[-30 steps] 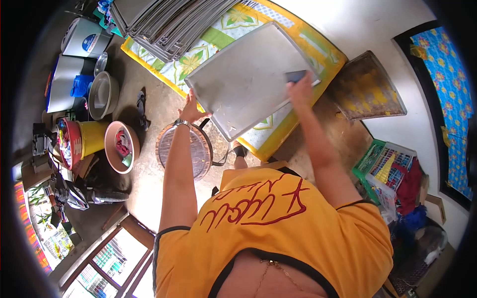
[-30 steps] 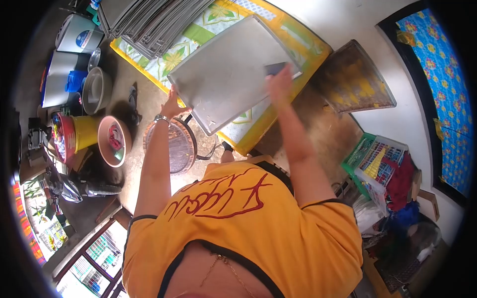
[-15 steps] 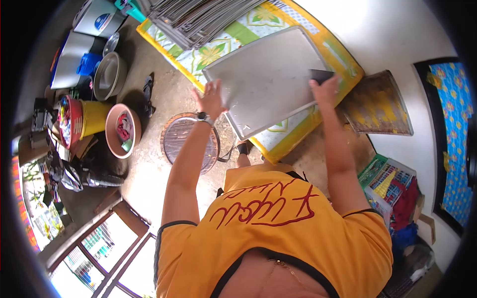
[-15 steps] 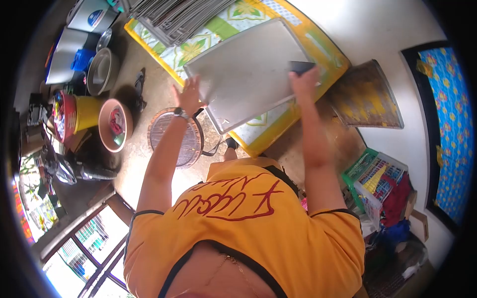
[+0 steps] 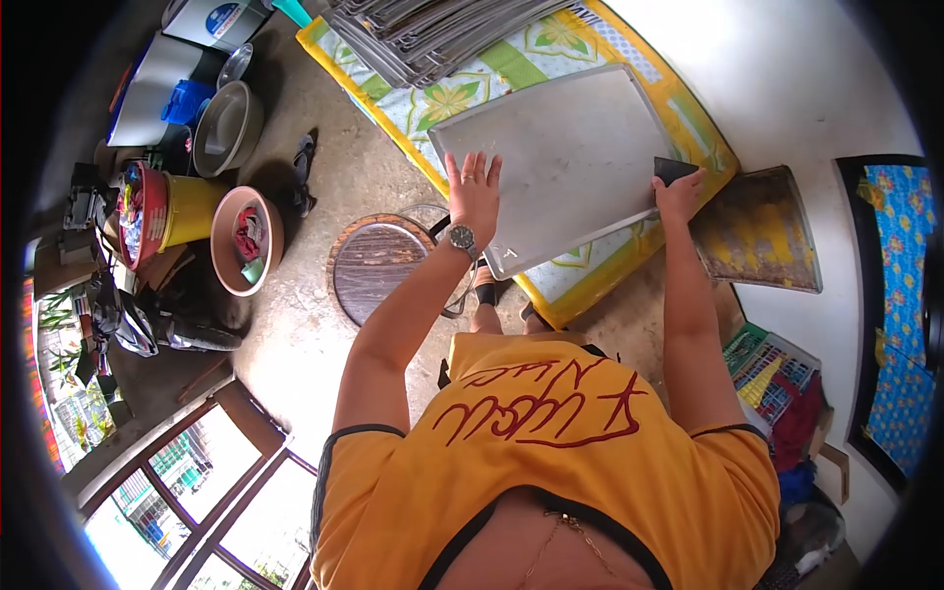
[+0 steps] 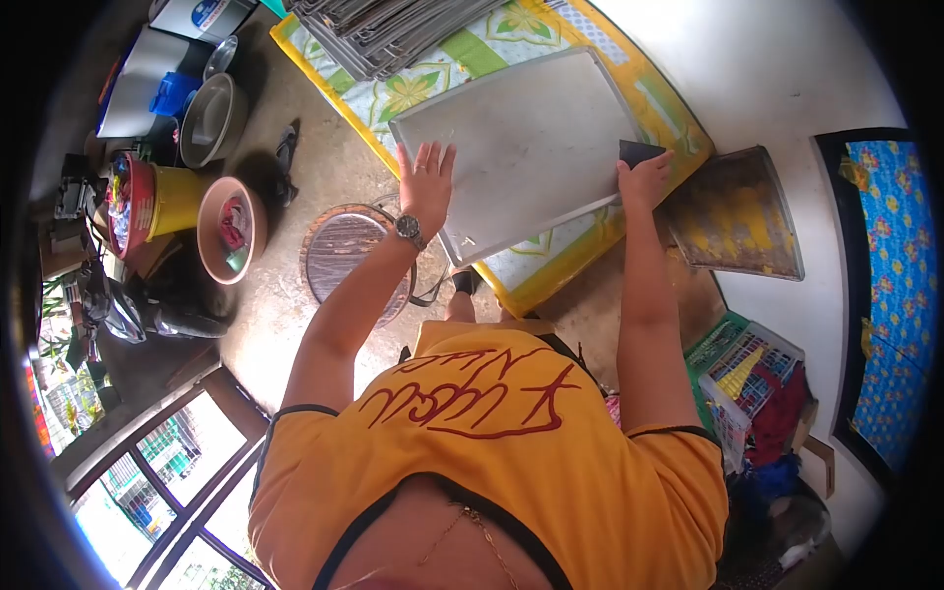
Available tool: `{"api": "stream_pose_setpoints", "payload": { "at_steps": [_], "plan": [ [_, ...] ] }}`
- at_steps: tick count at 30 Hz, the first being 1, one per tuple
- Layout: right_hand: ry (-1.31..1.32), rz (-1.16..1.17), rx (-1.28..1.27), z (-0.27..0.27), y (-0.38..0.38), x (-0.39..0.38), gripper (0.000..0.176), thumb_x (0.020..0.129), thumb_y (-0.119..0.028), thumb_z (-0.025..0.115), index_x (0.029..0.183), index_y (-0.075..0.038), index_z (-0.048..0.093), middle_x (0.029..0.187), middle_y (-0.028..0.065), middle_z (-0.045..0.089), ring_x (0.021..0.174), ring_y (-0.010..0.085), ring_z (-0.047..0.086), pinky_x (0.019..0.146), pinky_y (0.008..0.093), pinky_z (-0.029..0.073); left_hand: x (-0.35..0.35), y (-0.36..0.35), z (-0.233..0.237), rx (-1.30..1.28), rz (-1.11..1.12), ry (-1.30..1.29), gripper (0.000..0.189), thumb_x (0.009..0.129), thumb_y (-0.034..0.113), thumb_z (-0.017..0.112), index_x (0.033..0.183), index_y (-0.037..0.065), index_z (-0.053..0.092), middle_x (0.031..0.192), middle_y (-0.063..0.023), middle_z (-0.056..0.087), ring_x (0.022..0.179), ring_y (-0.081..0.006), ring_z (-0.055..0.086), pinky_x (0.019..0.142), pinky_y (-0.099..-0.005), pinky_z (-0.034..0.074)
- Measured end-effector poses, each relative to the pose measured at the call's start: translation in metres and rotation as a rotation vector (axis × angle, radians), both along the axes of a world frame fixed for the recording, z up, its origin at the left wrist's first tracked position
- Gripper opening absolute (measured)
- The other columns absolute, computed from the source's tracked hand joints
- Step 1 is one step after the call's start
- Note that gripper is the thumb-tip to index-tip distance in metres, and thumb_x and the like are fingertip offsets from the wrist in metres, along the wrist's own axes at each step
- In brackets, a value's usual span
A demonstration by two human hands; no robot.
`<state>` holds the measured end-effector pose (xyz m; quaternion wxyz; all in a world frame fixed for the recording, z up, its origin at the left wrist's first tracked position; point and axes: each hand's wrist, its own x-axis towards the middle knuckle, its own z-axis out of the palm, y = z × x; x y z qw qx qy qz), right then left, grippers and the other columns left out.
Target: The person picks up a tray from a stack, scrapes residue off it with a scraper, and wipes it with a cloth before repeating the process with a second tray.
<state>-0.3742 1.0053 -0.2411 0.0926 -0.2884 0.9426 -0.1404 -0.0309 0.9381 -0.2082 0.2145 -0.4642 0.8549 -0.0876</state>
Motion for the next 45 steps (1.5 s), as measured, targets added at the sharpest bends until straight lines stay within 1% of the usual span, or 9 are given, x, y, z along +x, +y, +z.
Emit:
{"api": "stream_pose_setpoints", "payload": {
  "at_steps": [3, 7, 16, 21, 26, 30, 36, 42, 45],
  "plan": [
    [0.064, 0.256, -0.258, -0.059, 0.006, 0.029, 0.102, 0.074, -0.026, 0.074, 0.14, 0.017, 0.01, 0.145, 0.0351, 0.024, 0.134, 0.0421, 0.033, 0.112, 0.0454, 0.027, 0.002, -0.004, -0.001, -0.01, 0.017, 0.018, 0.059, 0.095, 0.018, 0.04, 0.15, 0.014, 0.02, 0.154, -0.0072, 0.027, 0.142, -0.0249, 0.025, 0.112, -0.0636, 0.002],
    [-0.35, 0.559, -0.08, -0.008, 0.022, 0.191, 0.098, 0.071, -0.026, 0.073, 0.144, 0.009, 0.016, 0.138, 0.0315, 0.037, 0.128, 0.0428, 0.04, 0.108, 0.0439, 0.033, 0.008, -0.014, -0.006, -0.038, 0.057, 0.054, 0.056, 0.096, 0.017, 0.036, 0.15, 0.013, 0.022, 0.152, -0.0092, 0.031, 0.14, -0.0348, 0.027, 0.111, -0.065, 0.0],
    [-0.129, 0.011, -0.087, 0.021, -0.042, 0.072, 0.095, 0.075, -0.025, 0.072, 0.143, 0.01, 0.015, 0.138, 0.0288, 0.038, 0.127, 0.0405, 0.041, 0.106, 0.0454, 0.036, 0.037, -0.02, -0.018, -0.012, 0.213, -0.072, 0.048, 0.094, 0.015, 0.038, 0.141, 0.002, 0.037, 0.142, -0.0145, 0.041, 0.132, -0.0419, 0.037, 0.108, -0.0695, 0.003],
    [-0.28, 0.524, 0.027, -0.005, -0.008, 0.206, 0.103, 0.075, -0.031, 0.075, 0.143, 0.01, 0.011, 0.139, 0.0297, 0.036, 0.127, 0.0396, 0.042, 0.103, 0.046, 0.04, 0.043, -0.018, -0.03, -0.008, 0.166, 0.017, 0.041, 0.09, 0.014, 0.045, 0.127, -0.003, 0.05, 0.126, -0.0137, 0.056, 0.125, -0.0338, 0.045, 0.109, -0.0676, 0.007],
    [-0.059, 0.126, -0.161, -0.006, -0.053, 0.088, 0.099, 0.074, -0.029, 0.076, 0.143, 0.009, 0.014, 0.136, 0.03, 0.039, 0.126, 0.04, 0.042, 0.103, 0.0467, 0.039, 0.05, -0.017, -0.052, -0.101, 0.11, 0.058, 0.039, 0.092, 0.012, 0.042, 0.126, -0.007, 0.048, 0.122, -0.0133, 0.059, 0.124, -0.031, 0.046, 0.11, -0.0652, 0.006],
    [-0.048, 0.288, -0.202, -0.014, -0.056, 0.117, 0.095, 0.073, -0.024, 0.074, 0.141, 0.012, 0.017, 0.131, 0.0293, 0.043, 0.121, 0.0419, 0.045, 0.103, 0.0452, 0.038, 0.046, -0.018, -0.044, -0.038, 0.096, -0.005, 0.045, 0.094, 0.014, 0.04, 0.131, -0.01, 0.043, 0.122, -0.0131, 0.06, 0.123, -0.0315, 0.047, 0.111, -0.0636, 0.007],
    [-0.149, 0.655, -0.217, -0.035, -0.002, 0.206, 0.098, 0.072, -0.026, 0.076, 0.142, 0.01, 0.017, 0.129, 0.0301, 0.044, 0.12, 0.043, 0.045, 0.102, 0.0464, 0.038, 0.041, -0.027, -0.026, 0.141, 0.048, -0.1, 0.037, 0.094, 0.02, 0.042, 0.124, 0.013, 0.063, 0.145, -0.0104, 0.043, 0.135, -0.0395, 0.035, 0.108, -0.0686, 0.0],
    [-0.061, 0.122, -0.245, -0.013, -0.019, 0.114, 0.098, 0.072, -0.025, 0.076, 0.143, 0.01, 0.017, 0.13, 0.0311, 0.044, 0.12, 0.0436, 0.045, 0.104, 0.047, 0.036, 0.045, -0.03, -0.03, 0.125, -0.006, -0.087, 0.034, 0.093, 0.021, 0.046, 0.12, 0.016, 0.066, 0.14, -0.0134, 0.048, 0.133, -0.0405, 0.038, 0.108, -0.0683, 0.0],
    [-0.142, 0.375, -0.303, -0.03, 0.02, 0.183, 0.102, 0.073, -0.029, 0.077, 0.142, 0.012, 0.015, 0.13, 0.0312, 0.043, 0.12, 0.0445, 0.045, 0.104, 0.0459, 0.035, 0.045, -0.03, -0.026, 0.15, -0.022, -0.042, 0.032, 0.091, 0.02, 0.047, 0.114, 0.014, 0.069, 0.132, -0.0146, 0.056, 0.13, -0.0404, 0.042, 0.108, -0.0686, 0.0]
  ]
}}
